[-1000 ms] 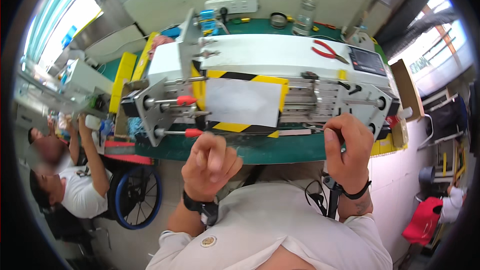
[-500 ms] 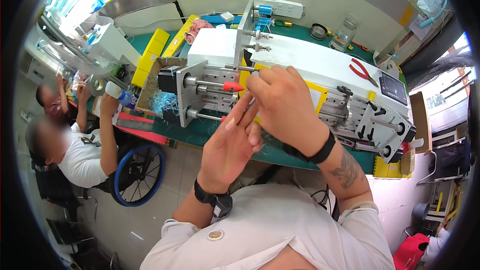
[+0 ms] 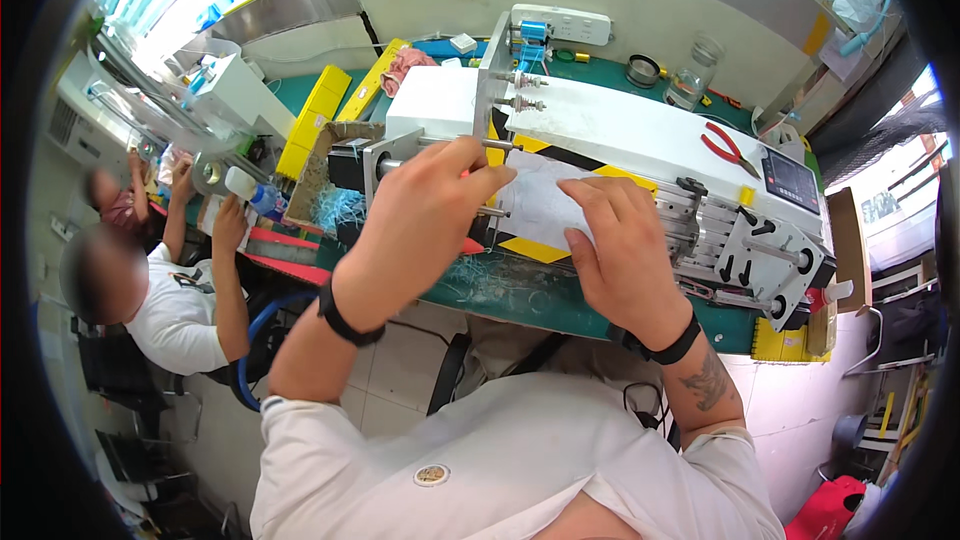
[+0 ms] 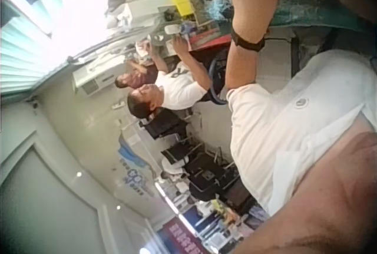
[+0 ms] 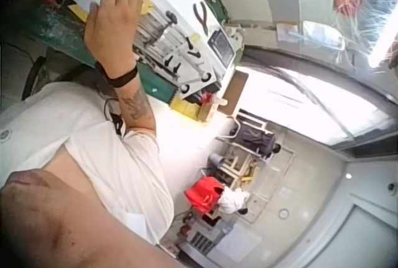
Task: Manually assembling small components using a winding machine, glue, and marking tools.
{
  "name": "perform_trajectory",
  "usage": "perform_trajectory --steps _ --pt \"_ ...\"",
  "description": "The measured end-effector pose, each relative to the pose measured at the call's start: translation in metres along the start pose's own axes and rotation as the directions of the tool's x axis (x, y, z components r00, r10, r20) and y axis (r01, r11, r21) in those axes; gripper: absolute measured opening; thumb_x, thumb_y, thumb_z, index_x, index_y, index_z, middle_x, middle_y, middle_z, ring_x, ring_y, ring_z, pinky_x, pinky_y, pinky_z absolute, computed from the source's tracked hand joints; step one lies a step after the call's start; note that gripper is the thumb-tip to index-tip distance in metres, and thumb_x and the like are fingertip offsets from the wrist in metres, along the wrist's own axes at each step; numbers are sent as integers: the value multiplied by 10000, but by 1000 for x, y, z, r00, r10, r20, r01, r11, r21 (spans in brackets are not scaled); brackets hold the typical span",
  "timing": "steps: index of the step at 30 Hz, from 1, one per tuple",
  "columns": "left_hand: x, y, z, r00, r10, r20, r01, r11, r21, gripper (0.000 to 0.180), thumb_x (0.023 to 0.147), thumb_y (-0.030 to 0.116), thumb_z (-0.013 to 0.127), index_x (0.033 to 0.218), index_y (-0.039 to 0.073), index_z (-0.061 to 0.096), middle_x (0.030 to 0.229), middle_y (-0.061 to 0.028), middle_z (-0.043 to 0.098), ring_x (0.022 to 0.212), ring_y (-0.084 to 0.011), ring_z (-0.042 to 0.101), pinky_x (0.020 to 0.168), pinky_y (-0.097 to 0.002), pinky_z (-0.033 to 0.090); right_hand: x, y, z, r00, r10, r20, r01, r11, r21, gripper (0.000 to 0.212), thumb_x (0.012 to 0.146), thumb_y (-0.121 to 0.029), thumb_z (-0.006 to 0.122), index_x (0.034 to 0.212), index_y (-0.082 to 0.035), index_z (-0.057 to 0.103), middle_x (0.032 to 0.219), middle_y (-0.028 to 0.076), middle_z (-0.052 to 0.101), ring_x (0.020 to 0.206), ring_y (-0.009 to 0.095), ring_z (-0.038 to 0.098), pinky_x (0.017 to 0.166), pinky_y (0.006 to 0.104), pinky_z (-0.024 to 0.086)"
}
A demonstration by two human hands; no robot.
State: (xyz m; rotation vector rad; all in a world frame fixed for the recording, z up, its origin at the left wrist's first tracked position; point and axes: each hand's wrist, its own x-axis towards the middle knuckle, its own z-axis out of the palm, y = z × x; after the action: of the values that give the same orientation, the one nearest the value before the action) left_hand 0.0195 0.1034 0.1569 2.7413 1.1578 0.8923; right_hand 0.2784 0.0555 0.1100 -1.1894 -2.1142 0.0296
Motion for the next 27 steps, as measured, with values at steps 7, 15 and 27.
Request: perform_trajectory --steps 7,15,27 --pt "26 -22 -6 912 233 339 -309 931 192 244 883 12 749 1114 60 810 1092 -102 680 1045 -305 721 871 -433 619 10 -7 17 999 -40 -7 41 994 106 579 931 -34 801 1491 -19 657 1311 188 710 1254 401 645 1112 514 494" --pt "24 -28 8 927 332 174 -363 912 193 184 878 29 769 1056 70 793 1171 -81 669 1050 -288 688 868 -416 609 14 -8 25 999 -38 15 35 986 165 602 927 -13 786 1509 -6 633 1314 196 702 1259 413 633 1123 516 482" --pt "-60 3 94 884 51 -465 18 990 143 269 834 50 837 1074 168 873 1138 -16 662 1136 -278 626 1005 -462 419 18 -9 35 999 -35 8 31 956 292 537 901 13 748 1433 -53 728 1385 178 692 1310 400 620 1117 530 462"
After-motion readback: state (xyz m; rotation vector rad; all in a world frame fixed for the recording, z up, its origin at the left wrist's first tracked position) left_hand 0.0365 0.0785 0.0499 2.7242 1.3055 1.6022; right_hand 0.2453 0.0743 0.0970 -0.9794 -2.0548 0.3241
